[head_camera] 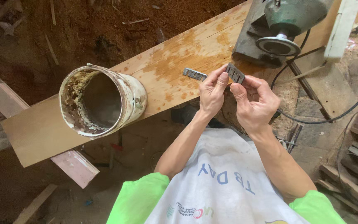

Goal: The person repeatedly presses small metal brackets against a bench grinder wheel to smooth their edges. They frequently dip the brackets into a bucket of liquid between grinding passes and inspect the edges by hand.

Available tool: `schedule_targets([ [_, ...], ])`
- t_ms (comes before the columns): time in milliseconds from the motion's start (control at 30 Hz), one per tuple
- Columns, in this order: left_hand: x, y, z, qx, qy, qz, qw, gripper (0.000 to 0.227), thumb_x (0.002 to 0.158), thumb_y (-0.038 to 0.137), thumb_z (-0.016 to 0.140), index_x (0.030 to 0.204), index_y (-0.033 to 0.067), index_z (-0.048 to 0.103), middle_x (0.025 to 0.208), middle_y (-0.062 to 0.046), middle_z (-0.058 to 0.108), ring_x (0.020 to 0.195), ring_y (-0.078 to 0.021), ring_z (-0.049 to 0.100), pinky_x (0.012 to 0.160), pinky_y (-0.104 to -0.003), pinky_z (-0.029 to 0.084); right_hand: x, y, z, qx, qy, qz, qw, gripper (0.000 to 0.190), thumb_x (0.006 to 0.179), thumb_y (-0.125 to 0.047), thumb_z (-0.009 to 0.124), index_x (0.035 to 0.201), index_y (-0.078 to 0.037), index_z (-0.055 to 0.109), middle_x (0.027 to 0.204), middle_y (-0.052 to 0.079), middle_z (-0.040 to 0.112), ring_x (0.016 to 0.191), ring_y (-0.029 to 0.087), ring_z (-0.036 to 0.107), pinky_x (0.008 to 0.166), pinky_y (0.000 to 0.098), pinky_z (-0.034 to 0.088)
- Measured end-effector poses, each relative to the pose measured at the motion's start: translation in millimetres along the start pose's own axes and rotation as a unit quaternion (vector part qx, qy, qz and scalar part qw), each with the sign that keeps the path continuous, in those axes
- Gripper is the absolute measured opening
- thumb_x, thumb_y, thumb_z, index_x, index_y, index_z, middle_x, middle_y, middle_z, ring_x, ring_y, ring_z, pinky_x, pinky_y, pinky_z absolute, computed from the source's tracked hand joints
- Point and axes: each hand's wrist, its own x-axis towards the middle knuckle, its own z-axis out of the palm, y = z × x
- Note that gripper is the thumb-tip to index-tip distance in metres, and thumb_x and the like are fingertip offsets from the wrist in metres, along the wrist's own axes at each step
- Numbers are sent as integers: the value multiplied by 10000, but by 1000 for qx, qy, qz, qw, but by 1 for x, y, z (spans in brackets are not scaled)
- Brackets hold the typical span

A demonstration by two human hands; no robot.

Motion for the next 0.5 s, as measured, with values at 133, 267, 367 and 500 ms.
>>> schedule_targets([
  [133,0,1,1,-26,-8,-22,999,403,1090,252,622,1396,-10,626,1249,-47,681,1112,-104,633,956,-263,549,-1,-2,-2,-9,7,4,1000,301,1015,-101,803,1197,86,654,1079,109,729,964,124,694,880,256,590],
  [267,0,3,3,-41,-17,-31,999,404,1092,253,624,1402,-6,623,1225,-38,690,1072,-96,646,925,-254,558,0,-5,-3,-60,8,-26,998,285,1012,-86,802,1190,87,663,1082,122,734,969,139,707,892,267,595],
  [367,1,4,3,-48,-23,-53,997,408,1092,255,623,1412,1,622,1184,-29,701,997,-83,654,837,-231,550,1,-6,-3,-9,13,2,1000,290,1022,-106,797,1196,78,656,1088,112,737,976,127,704,896,258,595],
  [500,1,6,3,-51,-29,-77,995,414,1094,260,620,1418,3,624,1136,-27,710,927,-76,666,744,-210,536,-1,-8,-3,-37,17,-7,999,273,1024,-90,788,1194,77,656,1074,115,734,957,130,700,875,258,588],
])
